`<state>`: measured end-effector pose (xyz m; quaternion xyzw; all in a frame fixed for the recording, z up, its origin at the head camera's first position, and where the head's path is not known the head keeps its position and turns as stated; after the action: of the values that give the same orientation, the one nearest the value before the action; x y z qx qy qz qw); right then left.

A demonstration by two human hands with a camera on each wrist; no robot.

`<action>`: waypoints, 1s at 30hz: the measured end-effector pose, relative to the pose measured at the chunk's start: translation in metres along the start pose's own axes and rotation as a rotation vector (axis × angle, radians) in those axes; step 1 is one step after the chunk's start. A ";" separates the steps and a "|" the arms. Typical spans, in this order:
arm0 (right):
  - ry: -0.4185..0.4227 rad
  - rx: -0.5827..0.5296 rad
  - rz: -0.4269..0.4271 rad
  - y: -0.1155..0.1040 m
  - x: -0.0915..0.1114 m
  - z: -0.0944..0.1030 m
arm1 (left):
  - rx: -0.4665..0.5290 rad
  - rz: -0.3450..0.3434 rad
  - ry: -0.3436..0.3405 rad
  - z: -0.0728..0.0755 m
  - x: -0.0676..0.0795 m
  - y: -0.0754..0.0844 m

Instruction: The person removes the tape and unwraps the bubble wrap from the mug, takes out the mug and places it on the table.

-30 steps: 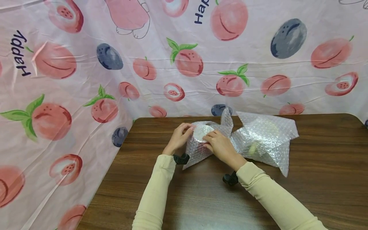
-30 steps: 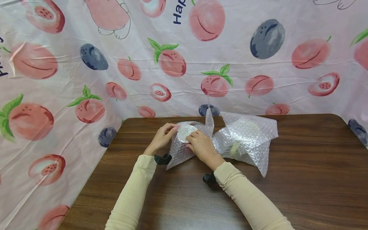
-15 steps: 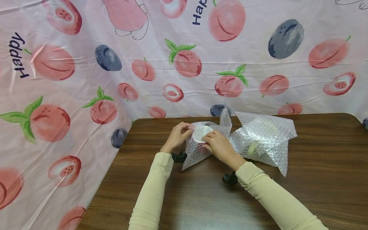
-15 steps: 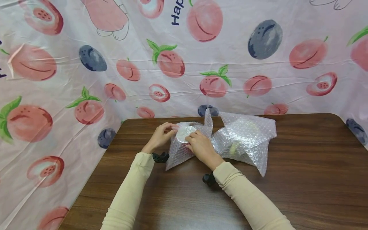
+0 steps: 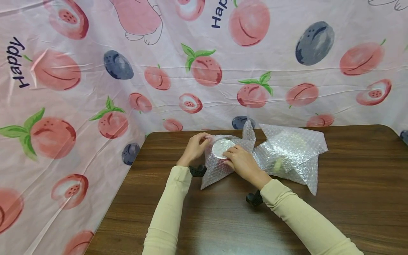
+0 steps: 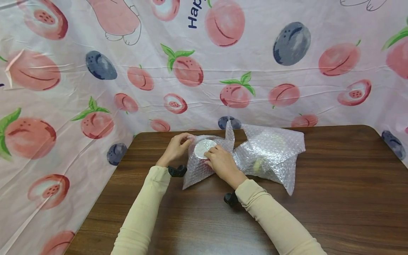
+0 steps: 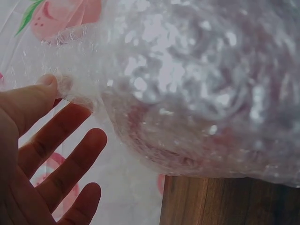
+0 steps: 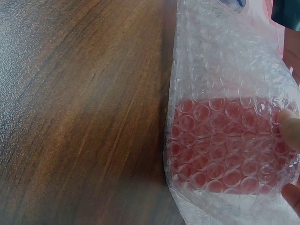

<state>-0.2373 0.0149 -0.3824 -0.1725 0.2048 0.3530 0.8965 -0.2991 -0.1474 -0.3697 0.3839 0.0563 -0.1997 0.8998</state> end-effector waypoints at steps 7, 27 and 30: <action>0.005 0.001 -0.001 0.000 0.000 0.000 | -0.013 0.024 0.014 0.001 -0.002 0.000; -0.011 0.005 0.009 0.000 -0.001 0.000 | -0.006 0.055 0.091 0.005 -0.011 -0.003; -0.010 0.004 0.013 0.000 -0.001 0.000 | -0.007 0.073 0.131 0.004 -0.012 -0.004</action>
<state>-0.2374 0.0144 -0.3820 -0.1675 0.2024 0.3592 0.8955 -0.3121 -0.1490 -0.3659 0.3946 0.1018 -0.1410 0.9023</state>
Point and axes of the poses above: each hand's wrist, its own x-axis away from the middle knuckle, its own z-axis out of the back of the hand, y = z × x, the point moved 4 cm from there along -x, towards the middle knuckle, and after that the axes turned 3 degrees about -y, right-handed, at the moved point
